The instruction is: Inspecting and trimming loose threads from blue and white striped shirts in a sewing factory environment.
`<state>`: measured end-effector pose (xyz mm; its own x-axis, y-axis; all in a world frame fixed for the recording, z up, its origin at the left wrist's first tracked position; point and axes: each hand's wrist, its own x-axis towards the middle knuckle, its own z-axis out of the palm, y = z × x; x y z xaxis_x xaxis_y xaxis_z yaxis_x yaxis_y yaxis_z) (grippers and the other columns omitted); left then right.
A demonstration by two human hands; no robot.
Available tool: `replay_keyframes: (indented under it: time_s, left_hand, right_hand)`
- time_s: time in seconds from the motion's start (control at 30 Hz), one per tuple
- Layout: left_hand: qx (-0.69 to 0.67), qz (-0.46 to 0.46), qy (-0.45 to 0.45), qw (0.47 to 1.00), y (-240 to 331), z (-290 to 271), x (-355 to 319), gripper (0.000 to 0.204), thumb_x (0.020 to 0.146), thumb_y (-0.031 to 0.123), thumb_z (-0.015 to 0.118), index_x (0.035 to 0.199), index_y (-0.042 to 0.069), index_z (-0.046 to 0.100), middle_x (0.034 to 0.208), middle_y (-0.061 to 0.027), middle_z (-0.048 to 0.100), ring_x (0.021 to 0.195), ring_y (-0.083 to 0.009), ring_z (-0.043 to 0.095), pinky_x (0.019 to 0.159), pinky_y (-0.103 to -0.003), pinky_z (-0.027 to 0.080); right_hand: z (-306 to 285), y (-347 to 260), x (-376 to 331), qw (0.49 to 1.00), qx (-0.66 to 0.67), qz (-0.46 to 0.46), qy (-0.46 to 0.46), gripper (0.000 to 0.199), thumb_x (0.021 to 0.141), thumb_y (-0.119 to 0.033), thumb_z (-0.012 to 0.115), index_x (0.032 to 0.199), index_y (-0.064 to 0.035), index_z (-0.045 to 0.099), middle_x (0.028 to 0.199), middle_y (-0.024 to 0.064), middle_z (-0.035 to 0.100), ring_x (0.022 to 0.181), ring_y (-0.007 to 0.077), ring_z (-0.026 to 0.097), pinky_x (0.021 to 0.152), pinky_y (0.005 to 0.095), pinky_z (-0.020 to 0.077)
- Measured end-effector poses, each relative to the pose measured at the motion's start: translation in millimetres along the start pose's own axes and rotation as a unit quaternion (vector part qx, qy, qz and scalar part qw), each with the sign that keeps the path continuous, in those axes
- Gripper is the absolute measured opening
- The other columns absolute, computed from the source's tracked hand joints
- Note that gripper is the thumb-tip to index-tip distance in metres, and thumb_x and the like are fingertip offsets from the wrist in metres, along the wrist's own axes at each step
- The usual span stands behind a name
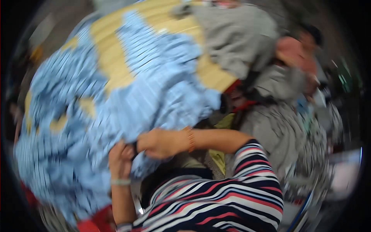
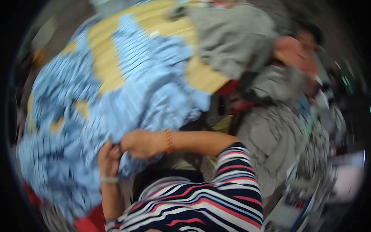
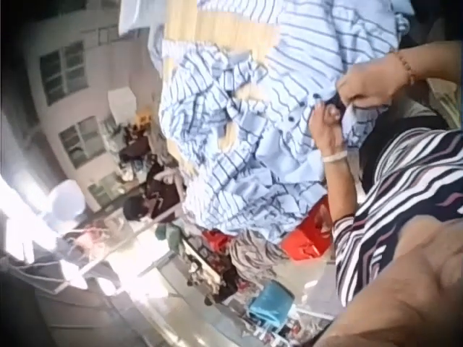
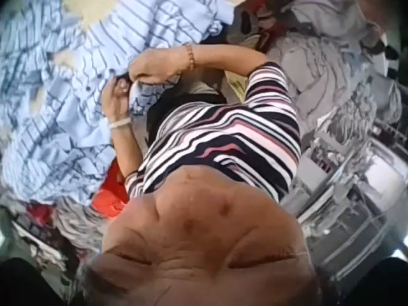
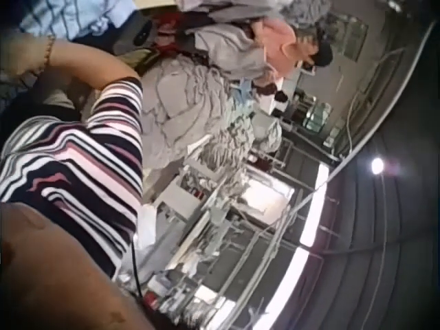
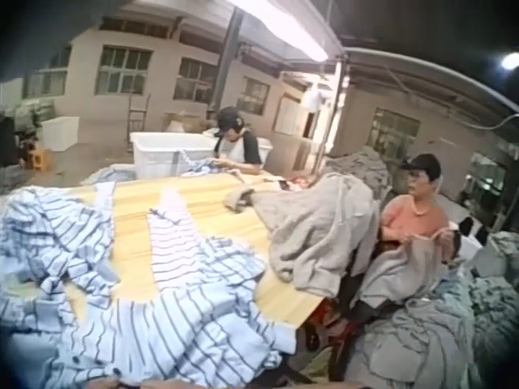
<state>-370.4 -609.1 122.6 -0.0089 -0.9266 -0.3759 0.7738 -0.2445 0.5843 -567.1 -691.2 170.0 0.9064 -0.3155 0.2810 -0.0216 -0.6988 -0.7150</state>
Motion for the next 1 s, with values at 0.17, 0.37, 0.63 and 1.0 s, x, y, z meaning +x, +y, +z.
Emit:
replay_keyframes:
  time_s: [0.17, 0.37, 0.63, 1.0]
  left_hand:
    - [0.014, 0.074, 0.043, 0.996, 2, 18, -6, 0.016, 0.097, 0.020, 0.050, 0.093, 0.006, 0.057, 0.070, 0.0007, 0.049, 0.063, -0.0088, 0.041, 0.058, -0.022, 0.036]
    - [-0.036, 0.053, -0.029, 0.998, 4, 15, -3, 0.014, 0.097, 0.018, 0.052, 0.094, 0.005, 0.057, 0.078, -0.0006, 0.055, 0.070, -0.0101, 0.049, 0.058, -0.023, 0.041]
    - [0.132, 0.266, 0.066, 0.953, -3, 55, -31, 0.009, 0.092, 0.009, 0.056, 0.096, 0.001, 0.055, 0.089, -0.0067, 0.063, 0.080, -0.0137, 0.060, 0.072, -0.025, 0.050]
    - [0.297, 0.185, 0.027, 0.936, -2, 10, -28, 0.009, 0.093, 0.009, 0.052, 0.095, 0.001, 0.057, 0.089, -0.0020, 0.061, 0.080, -0.0059, 0.054, 0.073, -0.019, 0.042]
  right_hand:
    - [3, -5, 5, 0.998, 0.006, -0.015, 0.068, 0.010, 0.070, -0.010, 0.059, 0.075, -0.0020, 0.062, 0.080, 0.0160, 0.061, 0.080, 0.0342, 0.061, 0.070, 0.0404, 0.0494]
    - [7, -4, 2, 0.998, -0.020, 0.002, 0.061, 0.007, 0.075, -0.011, 0.059, 0.076, -0.0038, 0.058, 0.081, 0.0132, 0.056, 0.080, 0.0327, 0.060, 0.068, 0.0411, 0.0485]
    - [15, -8, 6, 0.992, 0.012, -0.027, 0.119, 0.009, 0.074, -0.011, 0.060, 0.078, -0.0036, 0.057, 0.081, 0.0129, 0.056, 0.076, 0.0323, 0.059, 0.064, 0.0411, 0.0474]
    - [27, -24, 10, 0.967, -0.163, -0.015, 0.195, 0.011, 0.076, -0.011, 0.054, 0.077, 0.0001, 0.054, 0.078, 0.0139, 0.056, 0.071, 0.0290, 0.060, 0.060, 0.0369, 0.0486]
